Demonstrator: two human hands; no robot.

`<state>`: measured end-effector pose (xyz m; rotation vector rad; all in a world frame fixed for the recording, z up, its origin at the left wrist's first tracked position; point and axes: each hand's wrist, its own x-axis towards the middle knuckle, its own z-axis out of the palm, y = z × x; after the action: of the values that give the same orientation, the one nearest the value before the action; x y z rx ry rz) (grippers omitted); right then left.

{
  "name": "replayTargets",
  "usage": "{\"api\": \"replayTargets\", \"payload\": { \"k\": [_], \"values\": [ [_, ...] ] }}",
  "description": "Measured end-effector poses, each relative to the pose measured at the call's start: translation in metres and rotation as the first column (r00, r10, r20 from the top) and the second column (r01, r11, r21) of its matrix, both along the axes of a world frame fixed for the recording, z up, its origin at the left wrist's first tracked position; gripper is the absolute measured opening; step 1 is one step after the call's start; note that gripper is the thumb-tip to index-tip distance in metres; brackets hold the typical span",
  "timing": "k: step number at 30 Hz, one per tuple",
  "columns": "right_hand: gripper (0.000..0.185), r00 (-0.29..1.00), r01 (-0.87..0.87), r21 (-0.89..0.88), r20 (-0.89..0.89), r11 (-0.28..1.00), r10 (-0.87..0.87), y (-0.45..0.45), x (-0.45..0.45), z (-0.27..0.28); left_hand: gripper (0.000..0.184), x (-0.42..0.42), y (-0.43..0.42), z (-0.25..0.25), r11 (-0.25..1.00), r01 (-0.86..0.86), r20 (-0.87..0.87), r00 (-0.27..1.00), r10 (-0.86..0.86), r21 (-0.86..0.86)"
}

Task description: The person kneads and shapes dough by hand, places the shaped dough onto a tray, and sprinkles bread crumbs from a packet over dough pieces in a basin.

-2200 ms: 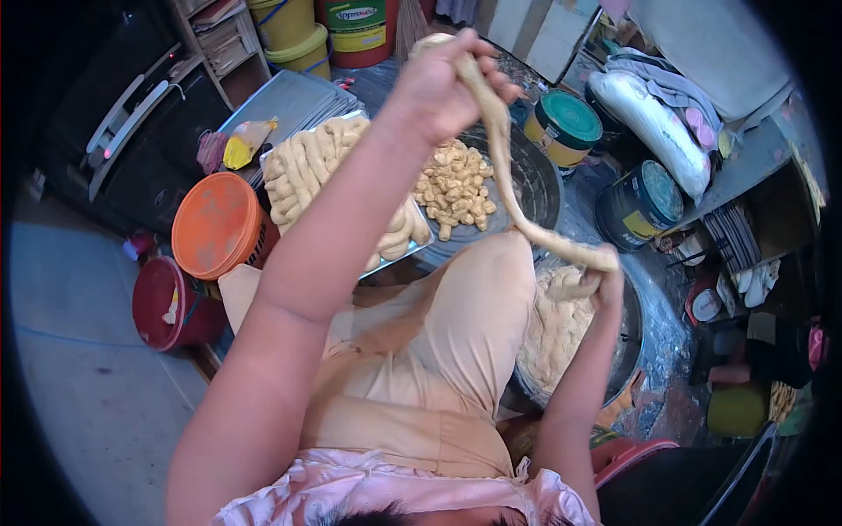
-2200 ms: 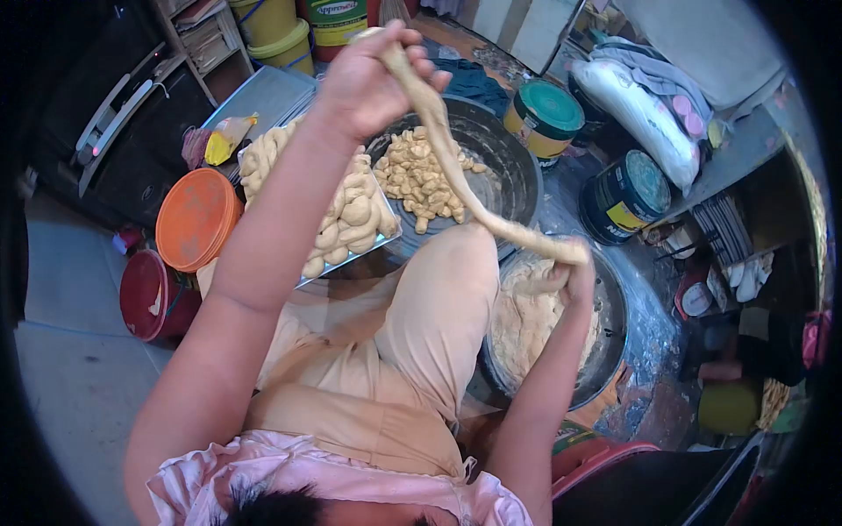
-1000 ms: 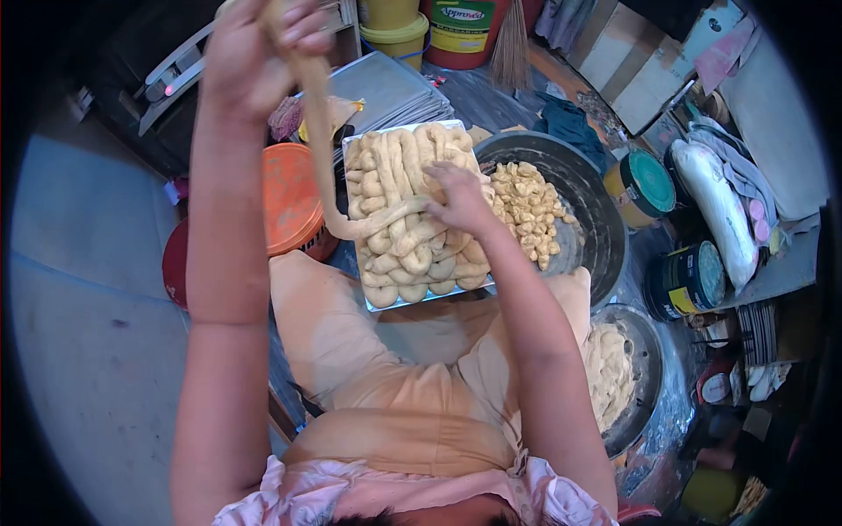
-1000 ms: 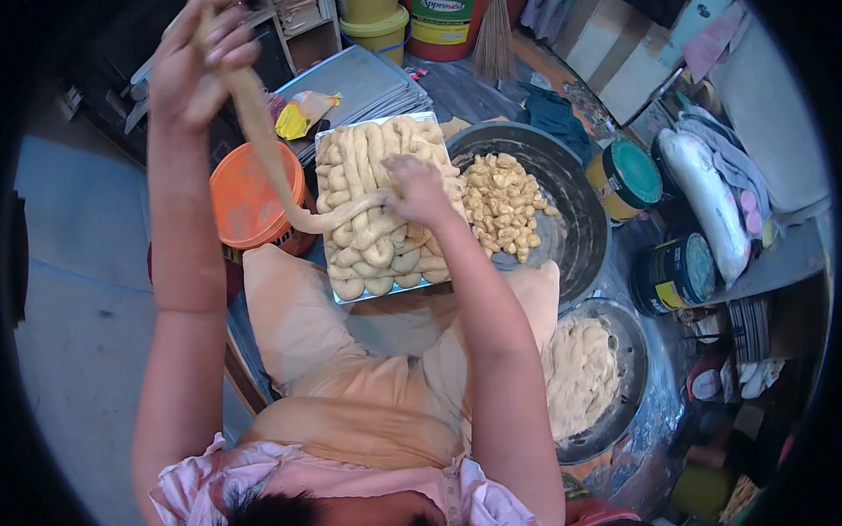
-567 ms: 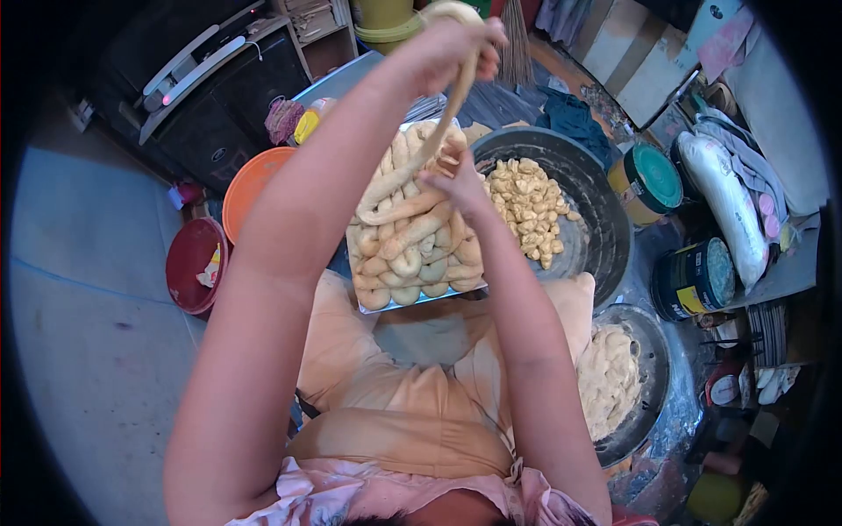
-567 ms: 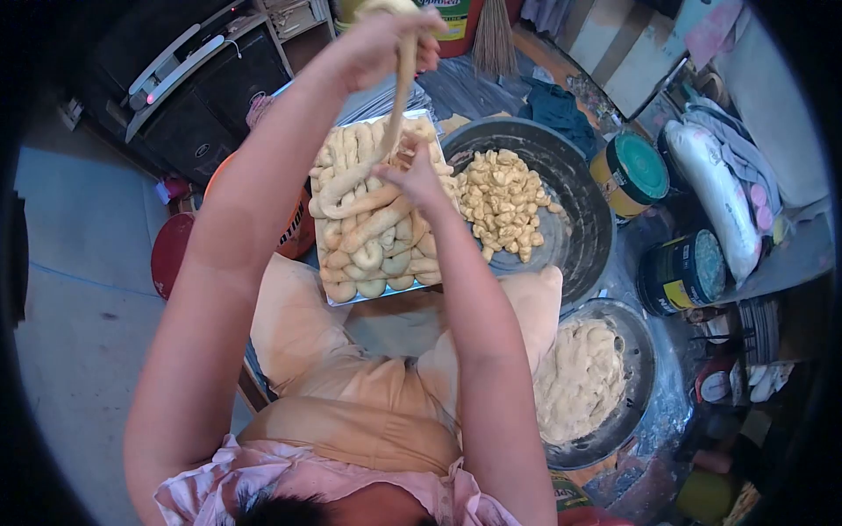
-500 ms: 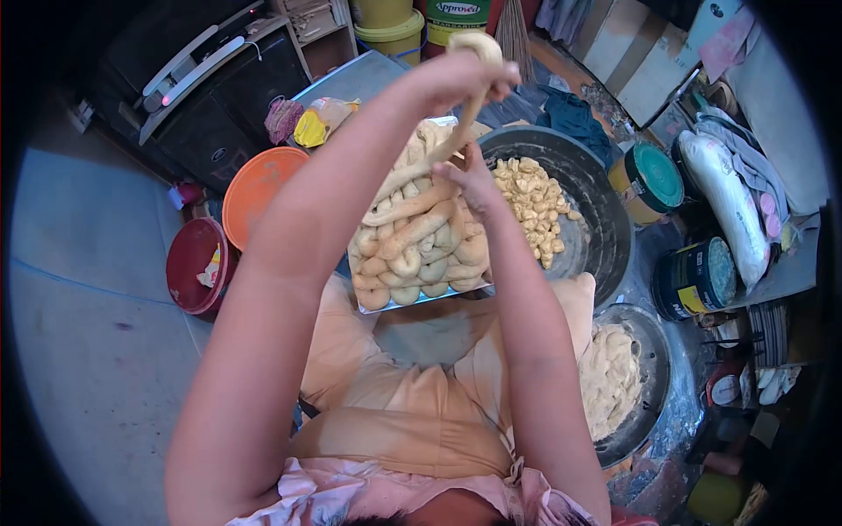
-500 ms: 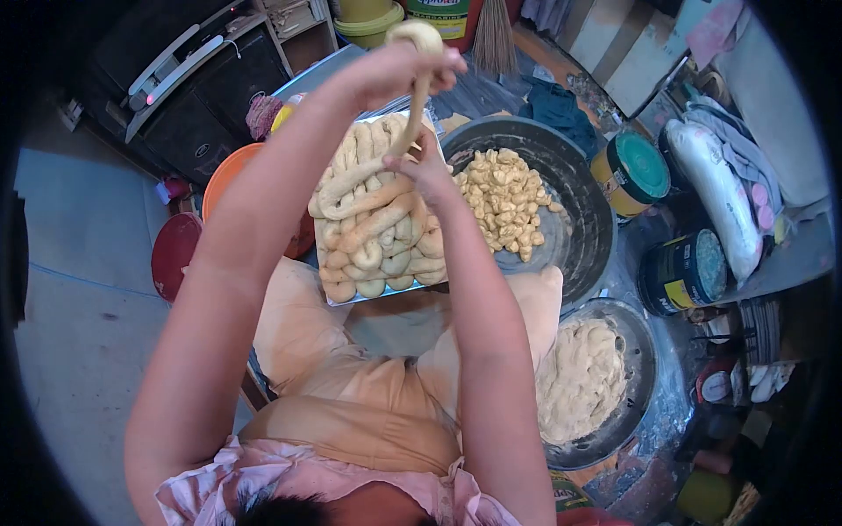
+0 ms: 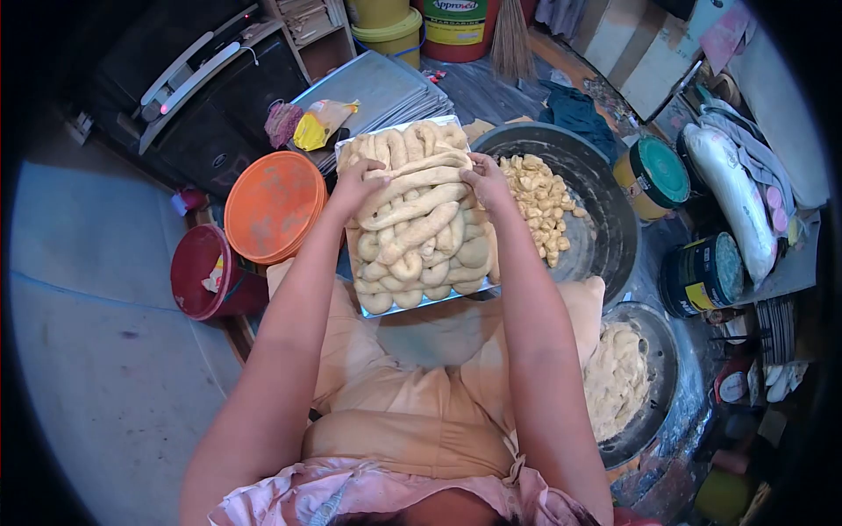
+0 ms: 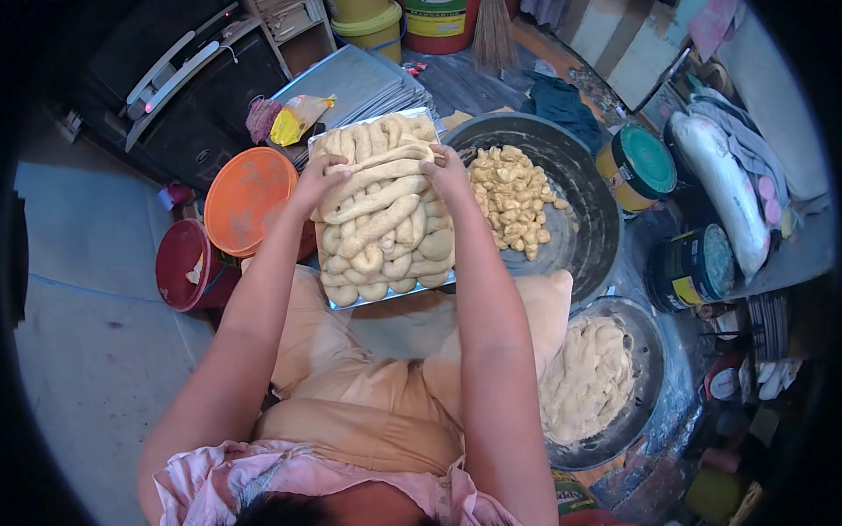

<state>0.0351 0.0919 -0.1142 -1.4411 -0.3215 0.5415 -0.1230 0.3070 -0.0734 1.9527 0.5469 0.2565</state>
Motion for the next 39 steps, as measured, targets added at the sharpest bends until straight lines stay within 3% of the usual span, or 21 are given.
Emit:
{"api": "replayTargets", "payload": {
  "k": [4,7,8,10,13,14,17,18,20,21,22,24,28,33,35,37,39],
  "values": [
    [0.036,0.997,-0.017,-0.126,0.077,0.992,0.027,-0.001,-0.009,0.017,0.043,-0.022,-0.021,-0.009,0.886,0.005,0.123,0.990,-0.070,0.464],
    [0.037,0.999,0.018,-0.074,0.053,0.997,-0.014,0.000,-0.001,0.008,0.040,-0.029,-0.026,0.006,0.963,-0.005,0.075,0.997,-0.015,0.268],
    [0.037,0.999,0.038,-0.089,0.026,0.995,-0.035,-0.001,0.002,0.005,0.040,-0.031,-0.025,0.006,0.997,0.027,0.048,0.998,-0.030,0.072],
    [0.037,0.996,0.075,-0.121,-0.033,0.990,-0.079,-0.005,0.002,0.011,0.040,-0.038,-0.017,0.005,0.944,0.071,-0.002,0.997,-0.075,-0.322],
    [0.036,0.936,0.156,-0.302,0.350,0.940,-0.043,0.002,0.013,-0.032,0.043,-0.041,-0.006,-0.008,0.988,0.122,-0.189,0.972,-0.138,-0.094],
    [0.037,0.881,0.151,-0.327,0.472,0.933,0.023,0.004,0.022,-0.050,0.050,-0.041,-0.008,-0.005,0.941,0.194,-0.209,0.968,-0.138,0.278],
    [0.045,0.674,0.348,-0.285,0.738,0.893,-0.027,0.000,-0.017,-0.004,0.054,-0.042,-0.052,0.007,0.864,0.032,0.034,0.998,-0.057,0.503],
    [0.049,0.638,0.344,-0.367,0.767,0.864,0.072,0.001,-0.027,0.000,0.062,-0.046,-0.063,0.002,0.765,0.144,-0.030,0.987,-0.161,0.628],
    [0.057,0.556,0.343,-0.520,0.784,0.783,0.277,0.005,-0.042,0.004,0.066,-0.052,-0.081,-0.003,0.627,0.186,-0.132,0.982,-0.133,0.757],
    [0.060,0.602,0.315,-0.536,0.751,0.783,0.271,0.006,-0.046,0.003,0.068,-0.052,-0.087,-0.004,0.549,0.206,-0.176,0.978,-0.108,0.810],
    [0.063,0.647,0.287,-0.548,0.716,0.785,0.263,0.005,-0.048,0.003,0.074,-0.051,-0.083,-0.009,0.598,0.222,-0.179,0.975,-0.132,0.770],
    [0.067,0.694,0.269,-0.595,0.665,0.757,0.275,0.002,-0.051,0.010,0.073,-0.051,-0.079,-0.009,0.582,0.257,-0.235,0.965,-0.115,0.771],
    [0.068,0.711,0.289,-0.464,0.690,0.838,0.137,-0.014,-0.043,0.037,0.071,-0.045,-0.094,-0.003,0.504,0.237,-0.252,0.967,-0.040,0.831],
    [0.065,0.691,0.383,-0.334,0.723,0.861,-0.027,-0.094,-0.020,0.101,0.068,-0.009,-0.173,0.056,0.567,0.253,-0.035,0.930,-0.366,0.784],
    [0.063,0.670,0.398,-0.179,0.727,0.900,-0.151,-0.147,-0.002,0.086,0.066,0.016,-0.217,0.076,0.566,0.269,0.069,0.861,-0.504,0.779],
    [0.061,0.649,0.552,-0.199,0.713,0.810,-0.267,-0.252,-0.002,0.044,0.063,0.041,-0.287,0.091,0.517,0.276,0.142,0.763,-0.630,0.810],
    [0.062,0.724,0.611,-0.289,0.581,0.737,-0.372,-0.331,-0.013,-0.009,0.061,0.054,-0.352,0.099,0.454,0.289,0.156,0.677,-0.719,0.843]
  ]
}}
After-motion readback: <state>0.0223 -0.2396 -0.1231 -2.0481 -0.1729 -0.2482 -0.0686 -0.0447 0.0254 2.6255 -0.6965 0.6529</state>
